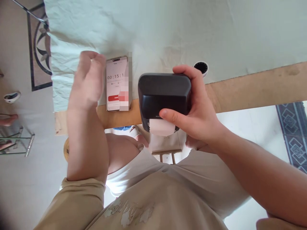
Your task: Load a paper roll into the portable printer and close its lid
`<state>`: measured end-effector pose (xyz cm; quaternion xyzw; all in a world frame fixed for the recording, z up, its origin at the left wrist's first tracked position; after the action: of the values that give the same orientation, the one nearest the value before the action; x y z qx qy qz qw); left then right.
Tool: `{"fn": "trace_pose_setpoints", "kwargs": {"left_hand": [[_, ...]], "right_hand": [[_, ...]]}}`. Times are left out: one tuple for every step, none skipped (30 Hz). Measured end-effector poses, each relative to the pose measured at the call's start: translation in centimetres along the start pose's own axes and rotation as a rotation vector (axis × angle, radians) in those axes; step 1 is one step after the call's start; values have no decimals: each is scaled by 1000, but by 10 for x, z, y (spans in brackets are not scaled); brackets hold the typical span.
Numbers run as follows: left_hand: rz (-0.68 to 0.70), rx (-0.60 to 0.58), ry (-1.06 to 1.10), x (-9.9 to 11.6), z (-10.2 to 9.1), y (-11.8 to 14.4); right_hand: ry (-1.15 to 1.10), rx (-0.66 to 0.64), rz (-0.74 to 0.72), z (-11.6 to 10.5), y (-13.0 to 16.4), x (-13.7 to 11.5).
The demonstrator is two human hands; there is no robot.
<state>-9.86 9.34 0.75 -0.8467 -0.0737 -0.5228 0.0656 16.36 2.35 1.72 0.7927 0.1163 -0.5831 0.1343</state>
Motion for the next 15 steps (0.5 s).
{"fn": "trace_pose_setpoints", "kwargs": {"left_hand": [[-34,-8,-57,-1,1,0],[-57,-21,-96,1,3,1],[-61,-44,-115,3,5,3],[-53,-74,-123,5,7,5],[-38,-102,-131,8,9,6],[-20,-132,-142,9,11,7],[0,-160,-158,10,13,8],[21,-182,-180,11,15,9],[38,-198,-207,11,17,9],[48,-197,-239,11,19,9],[52,-189,-272,11,20,9],[47,-178,-299,11,22,9],[33,-167,-318,12,24,10],[17,-162,-327,13,25,10],[5,-164,-327,14,26,10]], "right_hand": [[8,3,-8,0,-1,0],[12,4,-17,0,-1,0],[13,4,-26,0,-1,0],[7,6,-22,0,-1,-1],[-3,8,-13,1,-1,-1],[-12,9,-4,1,0,-1],[-18,7,8,1,0,-2],[-22,6,18,1,1,-2],[-23,4,21,1,1,-2],[-20,2,14,1,1,-3],[-14,4,-9,0,1,-3],[-10,7,-29,0,1,-3],[-7,10,-43,0,1,-3],[-4,11,-51,0,0,-2],[-3,8,-50,0,0,-2]]}}
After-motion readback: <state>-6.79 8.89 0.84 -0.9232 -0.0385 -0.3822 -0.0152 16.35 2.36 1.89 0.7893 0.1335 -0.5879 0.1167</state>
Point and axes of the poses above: each hand's wrist, its own y-axis away from the middle knuckle, its own z-axis out of the palm, x = y × z, the point moved 2 cm from there along -y, towards the middle knuckle, and after that the axes turned 11 degrees about y, right-handed, at the moved point
